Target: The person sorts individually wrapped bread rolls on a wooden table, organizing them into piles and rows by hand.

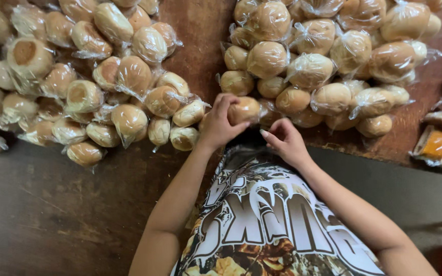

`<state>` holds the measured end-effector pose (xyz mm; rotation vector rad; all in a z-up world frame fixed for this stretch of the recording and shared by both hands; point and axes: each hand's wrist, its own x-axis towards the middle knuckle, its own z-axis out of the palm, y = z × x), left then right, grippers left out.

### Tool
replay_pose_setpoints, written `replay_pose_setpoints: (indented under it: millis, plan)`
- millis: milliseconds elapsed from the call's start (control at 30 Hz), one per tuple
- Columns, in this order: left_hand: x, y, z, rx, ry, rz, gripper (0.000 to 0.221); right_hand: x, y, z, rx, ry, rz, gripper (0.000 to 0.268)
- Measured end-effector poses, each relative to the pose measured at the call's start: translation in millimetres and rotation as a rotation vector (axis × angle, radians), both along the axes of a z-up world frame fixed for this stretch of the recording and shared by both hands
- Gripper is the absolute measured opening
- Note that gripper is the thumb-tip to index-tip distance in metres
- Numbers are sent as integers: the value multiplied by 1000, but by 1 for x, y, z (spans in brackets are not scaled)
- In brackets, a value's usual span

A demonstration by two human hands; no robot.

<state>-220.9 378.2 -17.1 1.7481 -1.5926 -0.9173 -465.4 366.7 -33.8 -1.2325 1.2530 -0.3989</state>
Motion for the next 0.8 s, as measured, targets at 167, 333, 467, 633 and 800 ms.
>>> replay_pose_setpoints:
  millis: [167,333,467,633,800]
  plan:
    - [-9,-34,-19,-273,-5,-120,72,-5,0,-7,-76,162,486,38]
    - [-28,-37,-43,-451,-442,-57,93,1,-16,-5,-162,269,371,58]
    - [-40,-29,-61,-514,-398,30,95,-2,-18,-6,-166,219,355,58]
    - [-43,-38,-72,-554,-384,47,99,-2,-28,-5,-105,190,390,54]
    - [-41,-37,-68,-566,-407,37,104,-1,-32,-8,-76,174,392,47]
